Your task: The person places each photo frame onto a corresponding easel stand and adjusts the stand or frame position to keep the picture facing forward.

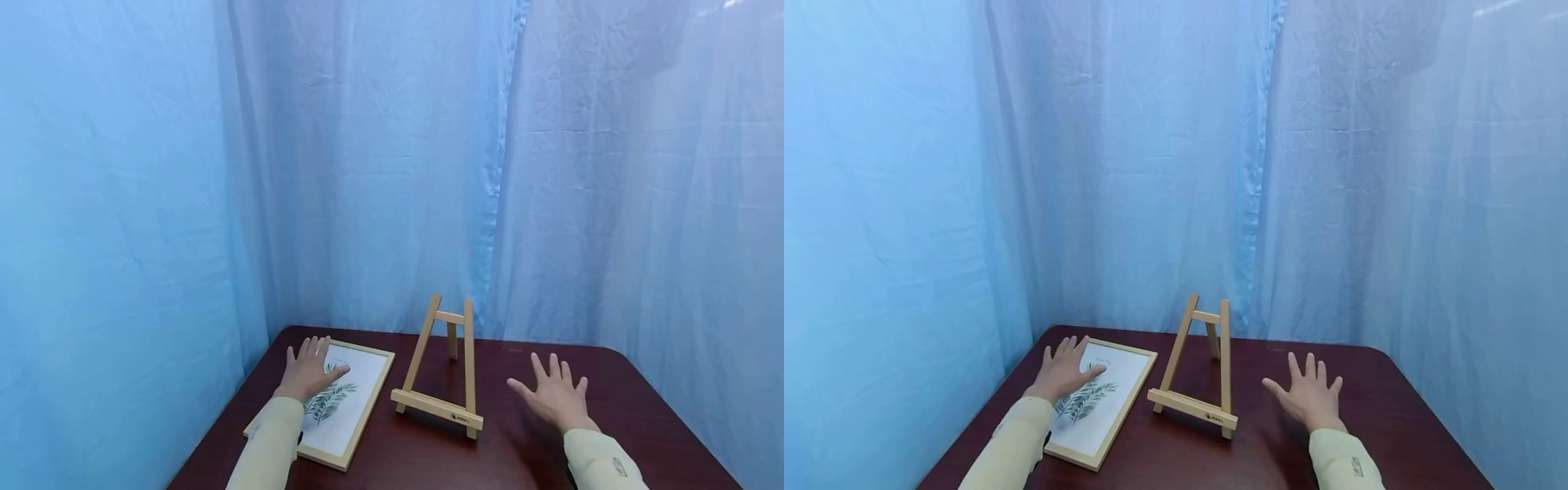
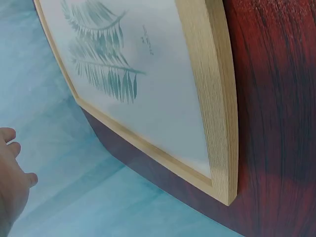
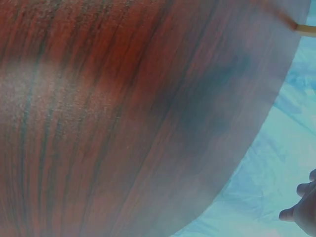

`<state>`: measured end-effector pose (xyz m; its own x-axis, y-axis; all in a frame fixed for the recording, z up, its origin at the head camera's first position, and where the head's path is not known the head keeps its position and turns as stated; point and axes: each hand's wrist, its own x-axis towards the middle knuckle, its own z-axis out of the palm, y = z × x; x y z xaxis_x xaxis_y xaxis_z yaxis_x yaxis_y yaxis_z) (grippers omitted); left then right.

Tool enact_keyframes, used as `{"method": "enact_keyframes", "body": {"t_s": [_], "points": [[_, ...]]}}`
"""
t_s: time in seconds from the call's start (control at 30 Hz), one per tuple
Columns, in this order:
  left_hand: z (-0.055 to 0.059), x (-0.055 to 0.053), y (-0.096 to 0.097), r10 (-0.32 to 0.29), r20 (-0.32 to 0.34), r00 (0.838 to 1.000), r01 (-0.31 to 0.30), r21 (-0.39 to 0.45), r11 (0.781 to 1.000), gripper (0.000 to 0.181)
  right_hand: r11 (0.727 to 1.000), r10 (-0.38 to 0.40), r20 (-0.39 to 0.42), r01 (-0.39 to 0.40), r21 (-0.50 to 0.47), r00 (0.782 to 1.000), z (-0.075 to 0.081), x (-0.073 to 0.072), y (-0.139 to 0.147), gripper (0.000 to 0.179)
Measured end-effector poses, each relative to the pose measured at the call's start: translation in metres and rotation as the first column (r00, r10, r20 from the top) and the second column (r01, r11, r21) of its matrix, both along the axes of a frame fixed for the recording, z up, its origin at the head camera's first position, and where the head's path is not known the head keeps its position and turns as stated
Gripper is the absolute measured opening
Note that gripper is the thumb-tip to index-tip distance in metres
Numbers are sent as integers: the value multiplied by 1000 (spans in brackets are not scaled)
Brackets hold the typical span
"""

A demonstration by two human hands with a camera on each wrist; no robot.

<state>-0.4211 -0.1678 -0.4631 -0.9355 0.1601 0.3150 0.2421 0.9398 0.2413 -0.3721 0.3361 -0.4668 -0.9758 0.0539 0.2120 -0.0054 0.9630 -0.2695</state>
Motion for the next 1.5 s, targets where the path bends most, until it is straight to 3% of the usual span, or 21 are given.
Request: {"method": "enact_keyframes", "body": {"t_s": [0.17,0.5,1.0,1.5], "points": [[5,3,-5,7,17,1000,-8,56,998,90,1000,-3,4,3,1,1000,2,-1,0,107],[3,0,-21,39,59,998,-43,63,997,93,1000,-1,-19,1,-4,1000,4,-2,-2,107],[-2,4,-46,102,67,993,-107,72,992,98,1000,-1,-36,1,0,999,12,-5,-6,108],[-18,14,-69,147,158,976,-175,177,969,97,1000,7,-65,-6,6,998,29,-8,-15,103]]}}
